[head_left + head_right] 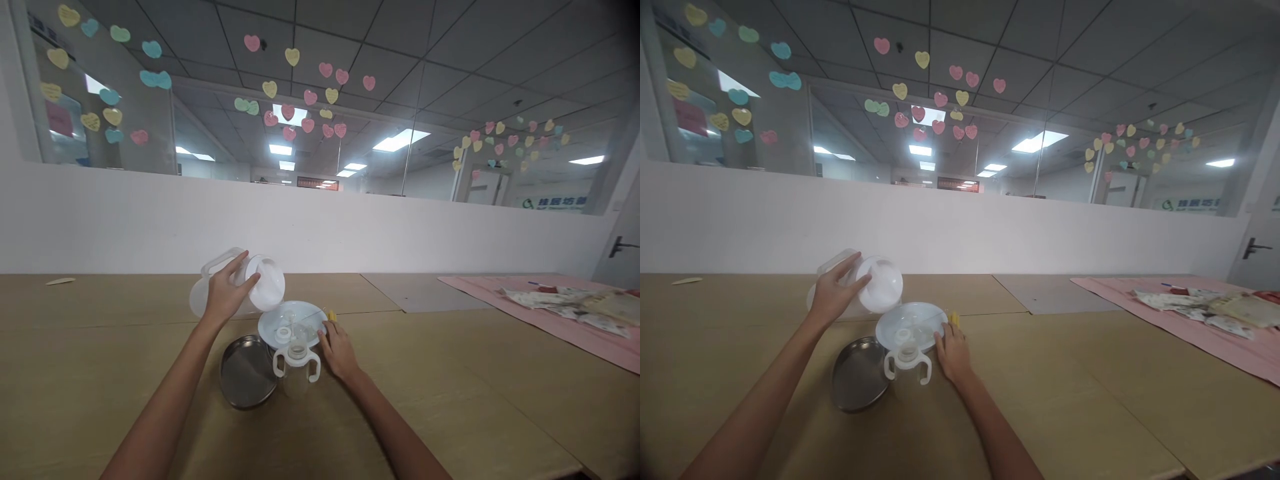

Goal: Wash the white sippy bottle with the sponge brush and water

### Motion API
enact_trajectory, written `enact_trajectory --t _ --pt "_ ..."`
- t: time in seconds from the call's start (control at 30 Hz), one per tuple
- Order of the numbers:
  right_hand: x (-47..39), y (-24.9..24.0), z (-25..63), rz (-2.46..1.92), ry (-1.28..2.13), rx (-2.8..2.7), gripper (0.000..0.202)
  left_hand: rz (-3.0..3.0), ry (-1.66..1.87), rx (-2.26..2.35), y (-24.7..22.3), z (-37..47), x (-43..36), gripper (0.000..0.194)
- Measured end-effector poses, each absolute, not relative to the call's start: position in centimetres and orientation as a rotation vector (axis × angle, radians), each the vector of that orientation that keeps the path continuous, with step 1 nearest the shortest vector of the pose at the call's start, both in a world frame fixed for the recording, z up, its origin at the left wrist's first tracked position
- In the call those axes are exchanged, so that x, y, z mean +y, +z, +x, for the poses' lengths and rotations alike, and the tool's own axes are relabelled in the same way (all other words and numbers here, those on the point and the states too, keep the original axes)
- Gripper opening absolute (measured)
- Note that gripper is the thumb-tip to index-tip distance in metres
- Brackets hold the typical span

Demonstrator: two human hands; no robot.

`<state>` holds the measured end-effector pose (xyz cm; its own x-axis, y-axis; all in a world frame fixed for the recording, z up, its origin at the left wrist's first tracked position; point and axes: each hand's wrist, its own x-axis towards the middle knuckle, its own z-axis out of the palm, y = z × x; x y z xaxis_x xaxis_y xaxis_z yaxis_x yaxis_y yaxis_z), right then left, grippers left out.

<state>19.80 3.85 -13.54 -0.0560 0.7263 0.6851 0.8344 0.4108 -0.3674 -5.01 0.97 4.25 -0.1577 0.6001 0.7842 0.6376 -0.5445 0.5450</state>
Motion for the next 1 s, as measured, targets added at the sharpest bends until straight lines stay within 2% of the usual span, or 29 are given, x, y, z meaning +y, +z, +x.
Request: enact_trajectory --t 1.0 --pt "3.8 -13.5 19.9 -1.319 -0.072 -1.818 0.039 -2.115 -1.779 -1.448 5.1 -4.3 -0.4 0.051"
